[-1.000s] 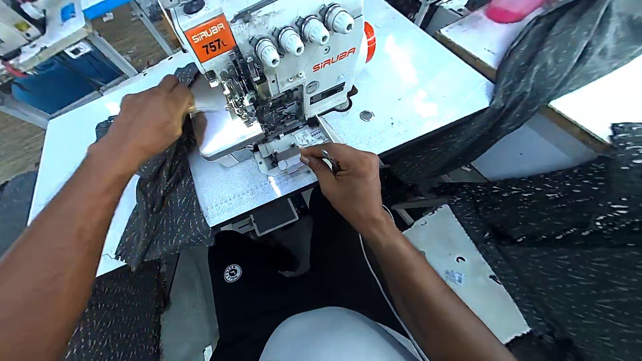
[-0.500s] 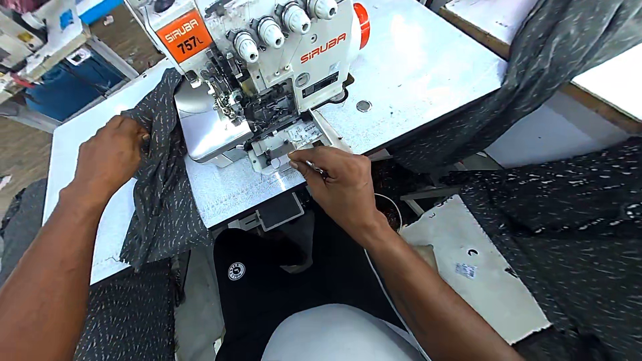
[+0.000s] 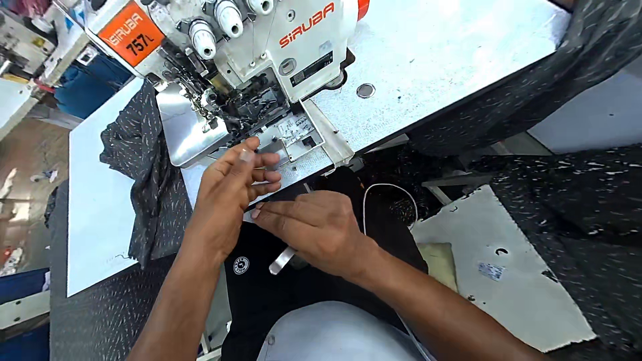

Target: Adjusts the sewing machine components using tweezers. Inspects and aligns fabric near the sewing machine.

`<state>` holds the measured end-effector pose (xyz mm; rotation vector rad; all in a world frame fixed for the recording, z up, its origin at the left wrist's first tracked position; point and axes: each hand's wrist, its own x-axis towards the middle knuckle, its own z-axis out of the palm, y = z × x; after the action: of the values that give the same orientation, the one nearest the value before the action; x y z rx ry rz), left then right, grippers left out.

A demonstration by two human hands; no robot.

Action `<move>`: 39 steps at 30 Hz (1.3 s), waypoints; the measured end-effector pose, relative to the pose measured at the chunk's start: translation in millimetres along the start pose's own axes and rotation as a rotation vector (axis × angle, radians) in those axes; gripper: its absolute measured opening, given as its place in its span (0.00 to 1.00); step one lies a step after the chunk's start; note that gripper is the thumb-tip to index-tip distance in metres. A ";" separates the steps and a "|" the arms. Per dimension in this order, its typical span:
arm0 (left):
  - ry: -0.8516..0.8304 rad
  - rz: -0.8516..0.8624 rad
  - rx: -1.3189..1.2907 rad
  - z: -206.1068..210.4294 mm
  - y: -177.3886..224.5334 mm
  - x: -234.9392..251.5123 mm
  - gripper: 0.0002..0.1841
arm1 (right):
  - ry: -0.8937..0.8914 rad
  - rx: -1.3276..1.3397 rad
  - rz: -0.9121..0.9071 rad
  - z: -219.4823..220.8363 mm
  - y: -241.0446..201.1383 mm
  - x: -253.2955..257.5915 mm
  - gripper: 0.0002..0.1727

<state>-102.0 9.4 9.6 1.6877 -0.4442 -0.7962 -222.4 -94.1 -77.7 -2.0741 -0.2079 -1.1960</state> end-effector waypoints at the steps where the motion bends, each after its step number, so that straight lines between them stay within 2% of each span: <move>1: 0.058 -0.017 -0.129 3.9 0.7 5.5 0.19 | -0.013 0.015 0.003 -0.4 1.8 -2.8 0.09; 2: 0.094 -0.004 -0.205 5.2 0.5 8.7 0.17 | -0.026 0.050 0.017 -2.5 3.3 -5.5 0.09; 3: 0.116 0.042 -0.169 4.8 -0.7 9.2 0.16 | -0.030 0.104 0.044 -5.9 5.1 -8.2 0.09; 6: 0.118 0.215 0.366 -3.5 -8.8 -0.2 0.16 | 0.061 0.226 0.227 -20.1 18.1 -13.8 0.07; 9: 0.051 0.350 0.750 -9.0 -9.4 -9.7 0.15 | 0.144 0.231 0.390 -36.2 43.7 -3.9 0.15; 11: -0.068 0.434 0.909 -6.8 2.1 -18.6 0.16 | 0.121 0.237 0.344 -43.1 57.4 11.2 0.17; 13: -0.288 0.498 0.965 -0.1 18.0 -33.1 0.17 | 0.062 0.284 0.253 -39.7 62.3 28.5 0.21; 15: -0.543 0.551 0.915 10.5 35.0 -44.6 0.16 | -0.033 0.347 0.150 -33.0 62.6 43.2 0.22; 17: -0.661 0.571 0.748 10.8 47.7 -50.8 0.14 | -0.119 0.395 0.062 -28.6 59.6 49.7 0.16; 19: -0.552 0.549 0.574 -7.7 53.7 -53.0 0.13 | -0.088 0.424 0.015 -29.0 55.4 46.5 0.11; 22: -0.074 0.379 0.523 -29.4 37.5 -34.9 0.15 | 0.014 0.341 0.044 -41.7 41.2 28.4 0.08; 23: 0.008 0.265 0.509 -31.1 27.3 -25.6 0.19 | 0.038 0.308 0.047 -45.0 33.0 20.0 0.08; 24: 0.013 0.144 0.433 -30.1 17.9 -17.1 0.23 | 0.039 0.273 0.034 -46.8 24.2 10.4 0.08; 26: -0.043 -0.058 0.049 -21.8 6.2 -5.8 0.27 | -0.029 0.235 -0.024 -46.0 8.3 -10.3 0.11; 28: 0.004 -0.118 -0.294 -8.3 7.9 -0.5 0.22 | -0.083 0.239 -0.051 -43.2 6.6 -26.5 0.12; 29: 0.022 -0.093 -0.342 -3.8 11.3 0.2 0.20 | -0.064 0.261 -0.022 -43.7 12.0 -30.4 0.11; 30: 0.037 -0.040 -0.244 -1.9 14.6 -2.0 0.18 | -0.014 0.303 0.035 -45.9 19.8 -30.4 0.09; 32: 0.046 0.083 0.188 -2.1 19.6 -12.9 0.15 | 0.091 0.360 0.149 -54.3 38.7 -16.0 0.08; 34: -0.050 0.162 0.520 -3.1 24.8 -29.3 0.16 | 0.101 0.325 0.181 -54.7 53.3 10.0 0.12; 36: -0.205 0.235 0.734 1.9 36.8 -43.6 0.17 | 0.045 0.333 0.121 -42.0 58.9 37.7 0.15; 39: -0.350 0.285 0.842 9.4 67.7 -63.6 0.17 | -0.061 0.391 -0.020 -21.8 50.3 62.3 0.14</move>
<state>-145.0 26.8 90.5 2.1673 -1.3781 -0.7346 -179.3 -157.7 -46.2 -1.7687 -0.4544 -1.0103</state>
